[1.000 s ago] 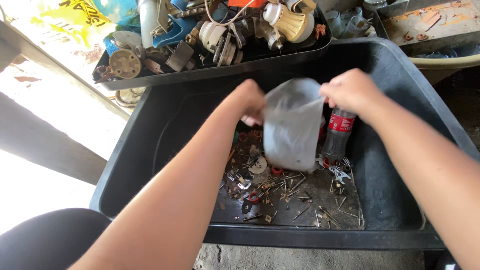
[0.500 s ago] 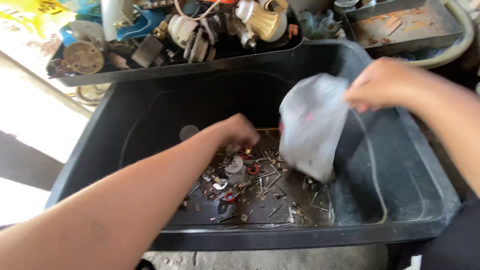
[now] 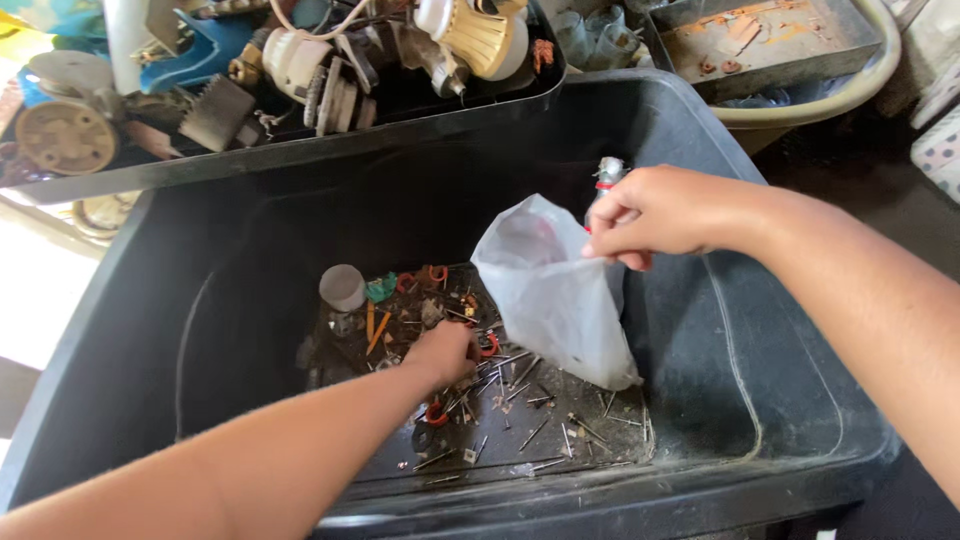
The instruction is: The person sorts small metal parts and hardware from a black bin into a white plastic bag. They pick up items such as screws, washers, and small tools one by one and place them into the bag while occasionally moving other items aside.
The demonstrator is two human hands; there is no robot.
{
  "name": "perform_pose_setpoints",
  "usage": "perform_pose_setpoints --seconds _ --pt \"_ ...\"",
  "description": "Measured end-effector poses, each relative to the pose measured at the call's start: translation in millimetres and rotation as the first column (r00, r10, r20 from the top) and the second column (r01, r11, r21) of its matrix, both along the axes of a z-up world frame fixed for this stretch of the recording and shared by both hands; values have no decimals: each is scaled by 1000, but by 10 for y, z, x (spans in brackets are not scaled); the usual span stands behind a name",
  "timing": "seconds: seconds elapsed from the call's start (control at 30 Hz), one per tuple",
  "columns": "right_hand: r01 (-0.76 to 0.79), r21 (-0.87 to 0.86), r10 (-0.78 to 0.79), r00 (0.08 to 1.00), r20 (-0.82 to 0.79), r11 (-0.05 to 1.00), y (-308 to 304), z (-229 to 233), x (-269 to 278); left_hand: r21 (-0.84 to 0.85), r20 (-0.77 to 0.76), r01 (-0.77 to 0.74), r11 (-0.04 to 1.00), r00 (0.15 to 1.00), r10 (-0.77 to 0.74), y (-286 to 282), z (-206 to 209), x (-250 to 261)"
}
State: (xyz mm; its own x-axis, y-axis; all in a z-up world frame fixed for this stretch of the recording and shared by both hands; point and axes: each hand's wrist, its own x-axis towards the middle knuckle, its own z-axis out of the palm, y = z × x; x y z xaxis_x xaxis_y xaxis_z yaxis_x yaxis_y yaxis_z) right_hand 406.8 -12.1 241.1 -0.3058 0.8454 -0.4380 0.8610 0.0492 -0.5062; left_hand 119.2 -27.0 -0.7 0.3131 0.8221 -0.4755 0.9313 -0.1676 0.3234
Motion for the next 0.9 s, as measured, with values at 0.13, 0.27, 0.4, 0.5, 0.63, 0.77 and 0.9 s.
perform_pose_setpoints --seconds 0.13,0.27,0.4,0.5,0.63,0.77,0.9 --pt "-11 -68 17 996 84 998 -41 11 -45 92 -168 95 991 983 -79 -138 227 78" --pt "102 -230 -37 962 271 968 -37 -33 21 1 -159 10 1000 987 -10 -116 70 57" --pt "131 -214 -77 967 243 968 9 -70 -7 11 -169 24 1000 985 -22 102 -323 -75" --pt "184 -66 -173 974 144 981 23 -59 -34 43 145 103 994 984 -108 445 -480 -247" --pt "179 79 -184 980 69 981 60 -2 -72 -412 369 -309 857 803 467 809 -176 -579" --pt "58 324 -57 998 -15 944 114 -10 -68 -669 712 165 724 420 563 866 614 -627" --pt "211 332 -109 948 -300 919 94 10 -144 -480 877 421 770 198 438 860 1451 -356"
